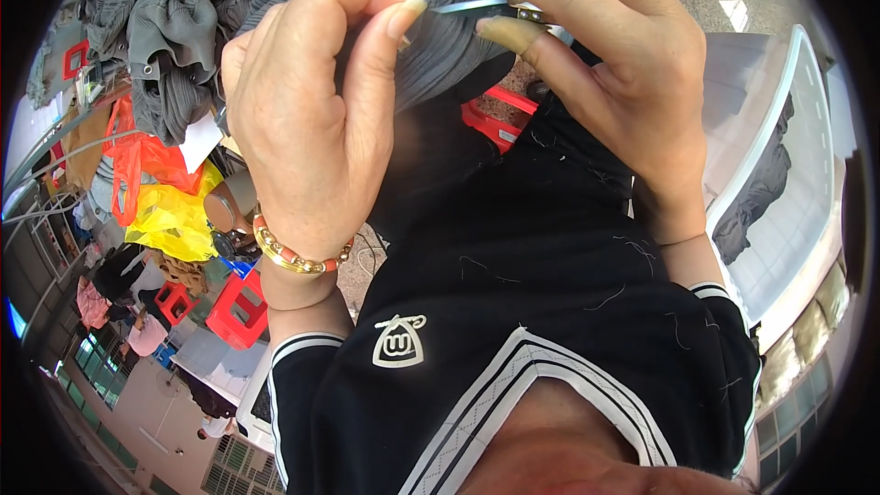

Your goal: Trimming loose threads and inspecting hooks on grey garments in a workshop.

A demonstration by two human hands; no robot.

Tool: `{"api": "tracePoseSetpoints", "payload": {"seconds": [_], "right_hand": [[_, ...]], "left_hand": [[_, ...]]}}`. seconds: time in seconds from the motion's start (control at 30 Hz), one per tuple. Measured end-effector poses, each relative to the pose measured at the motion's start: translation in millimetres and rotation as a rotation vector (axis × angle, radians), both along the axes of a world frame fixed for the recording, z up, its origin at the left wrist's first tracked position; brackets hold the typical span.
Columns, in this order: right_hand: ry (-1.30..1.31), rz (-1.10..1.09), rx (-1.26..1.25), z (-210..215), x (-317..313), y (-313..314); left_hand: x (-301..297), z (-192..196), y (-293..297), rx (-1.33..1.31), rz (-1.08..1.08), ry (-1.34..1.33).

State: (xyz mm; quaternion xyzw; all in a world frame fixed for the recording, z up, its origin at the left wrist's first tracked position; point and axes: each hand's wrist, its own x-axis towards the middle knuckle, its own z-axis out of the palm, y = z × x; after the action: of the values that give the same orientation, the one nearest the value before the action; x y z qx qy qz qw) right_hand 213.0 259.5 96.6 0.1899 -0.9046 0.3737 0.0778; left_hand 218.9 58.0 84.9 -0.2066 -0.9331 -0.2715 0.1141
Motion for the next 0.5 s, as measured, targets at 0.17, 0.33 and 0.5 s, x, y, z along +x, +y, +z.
{"api": "tracePoseSetpoints", "payload": {"seconds": [0.17, 0.33, 0.5], "right_hand": [[0.007, -0.029, 0.022, 7.8, 0.2, -2.5], [0.037, -0.042, 0.077, 7.6, 0.2, -5.1], [0.07, -0.042, 0.057, 2.2, 1.4, -8.2]], "left_hand": [[-1.3, 3.5, 3.8, -0.073, -0.009, 0.026], [-1.1, 3.3, 4.0, -0.101, -0.008, 0.027], [0.7, 0.1, 0.3, -0.111, -0.018, 0.012]]}}
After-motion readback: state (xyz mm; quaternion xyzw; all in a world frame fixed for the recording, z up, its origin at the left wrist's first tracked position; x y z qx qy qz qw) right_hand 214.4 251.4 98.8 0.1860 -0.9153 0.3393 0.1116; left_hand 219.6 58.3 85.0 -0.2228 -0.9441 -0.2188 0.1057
